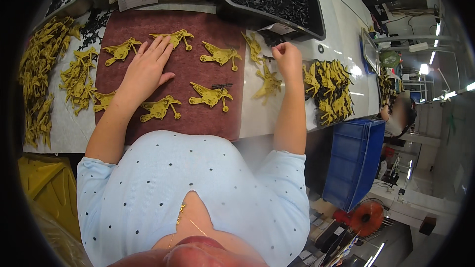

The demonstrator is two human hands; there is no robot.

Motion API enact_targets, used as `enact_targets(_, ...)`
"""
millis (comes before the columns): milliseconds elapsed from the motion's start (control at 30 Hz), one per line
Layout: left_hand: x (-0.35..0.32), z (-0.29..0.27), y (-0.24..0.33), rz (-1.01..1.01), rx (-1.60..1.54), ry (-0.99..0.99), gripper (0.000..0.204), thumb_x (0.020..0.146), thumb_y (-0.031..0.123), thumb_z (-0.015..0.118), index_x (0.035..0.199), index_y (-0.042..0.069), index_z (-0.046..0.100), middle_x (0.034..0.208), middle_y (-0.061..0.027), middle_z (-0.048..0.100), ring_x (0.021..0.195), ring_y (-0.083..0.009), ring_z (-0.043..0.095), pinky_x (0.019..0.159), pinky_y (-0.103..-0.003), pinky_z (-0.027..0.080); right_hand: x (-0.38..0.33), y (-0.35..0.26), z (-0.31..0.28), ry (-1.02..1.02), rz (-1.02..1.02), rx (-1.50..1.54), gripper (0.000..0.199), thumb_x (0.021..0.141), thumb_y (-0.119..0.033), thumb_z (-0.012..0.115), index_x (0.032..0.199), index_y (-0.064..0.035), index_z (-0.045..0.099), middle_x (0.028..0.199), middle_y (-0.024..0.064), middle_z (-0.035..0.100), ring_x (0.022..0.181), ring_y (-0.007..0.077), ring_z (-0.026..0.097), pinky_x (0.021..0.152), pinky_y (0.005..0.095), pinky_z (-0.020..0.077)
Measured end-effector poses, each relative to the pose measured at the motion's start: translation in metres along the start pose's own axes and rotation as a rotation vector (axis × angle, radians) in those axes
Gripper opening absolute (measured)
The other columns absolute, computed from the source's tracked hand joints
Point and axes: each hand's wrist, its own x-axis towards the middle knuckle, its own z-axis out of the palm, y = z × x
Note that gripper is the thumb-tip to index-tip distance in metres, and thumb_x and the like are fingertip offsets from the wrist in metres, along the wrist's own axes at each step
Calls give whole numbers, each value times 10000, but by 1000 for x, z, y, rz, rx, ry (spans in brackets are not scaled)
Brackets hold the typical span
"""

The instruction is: The person assembles toy motorcycles by placing motorcycle frame pieces on a mat, attaching black handlebars and wheels onto the frames, and pressing matching frame covers onto them by hand.

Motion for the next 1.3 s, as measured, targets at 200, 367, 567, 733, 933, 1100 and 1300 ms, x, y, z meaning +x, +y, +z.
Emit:
enact_targets(200, -3, 9, 1, 14, -14, -22, 674, 792, 333, 703, 1338, 23, 458, 1427, -130, 417, 1348, -256, 359, 1101, -437, 305, -21, -19, -17, -131, 61, 637, 176, 839, -111, 679, 939, 18, 614, 799, 42, 647, 707, 117, 617, 657, 231, 485)
enact_targets(367, -4, 8, 2, 1, -43, -36, 666, 805, 312, 690, 1366, 55, 438, 1442, -139, 390, 1354, -275, 343, 1106, -431, 299, -34, -48, -20, -285, 49, 1132, 186, 893, -34, 594, 1073, 7, 573, 884, 59, 624, 769, 151, 589, 714, 269, 481)
enact_targets(567, -4, 13, 2, -1, -55, -30, 661, 802, 304, 695, 1362, 61, 441, 1430, -141, 388, 1354, -276, 343, 1094, -431, 317, -31, -72, -3, -479, -28, 1196, 225, 940, -69, 541, 1153, -5, 570, 863, 48, 599, 725, 135, 553, 680, 267, 468)
enact_targets(733, -8, 18, 2, -17, -94, 28, 656, 804, 293, 695, 1367, 76, 437, 1450, -135, 355, 1356, -272, 341, 1094, -432, 318, -30, -122, 16, -523, -48, 986, 218, 953, -89, 531, 1154, -26, 588, 806, 28, 595, 675, 91, 532, 611, 210, 440)
enact_targets(933, -6, 13, 3, -19, -126, 31, 671, 803, 285, 696, 1381, 85, 419, 1456, -135, 346, 1361, -267, 332, 1097, -441, 311, -19, -160, 53, -482, -114, 882, 320, 928, -90, 569, 1241, -40, 529, 813, 34, 620, 702, 81, 568, 632, 203, 464)
enact_targets(1100, -8, 22, 5, -6, -99, 54, 626, 813, 276, 681, 1361, 86, 445, 1447, -154, 356, 1361, -285, 327, 1102, -460, 290, -13, -173, 70, -527, -146, 868, 240, 926, -86, 573, 1148, 5, 586, 897, 65, 660, 787, 108, 617, 722, 238, 522)
enact_targets(1300, -9, 24, 6, 7, -103, 61, 588, 821, 264, 668, 1343, 82, 467, 1437, -168, 366, 1357, -298, 327, 1103, -475, 278, -17, -175, 70, -571, -67, 1066, 188, 937, -90, 565, 1084, 15, 617, 927, 65, 663, 795, 107, 624, 736, 242, 524)
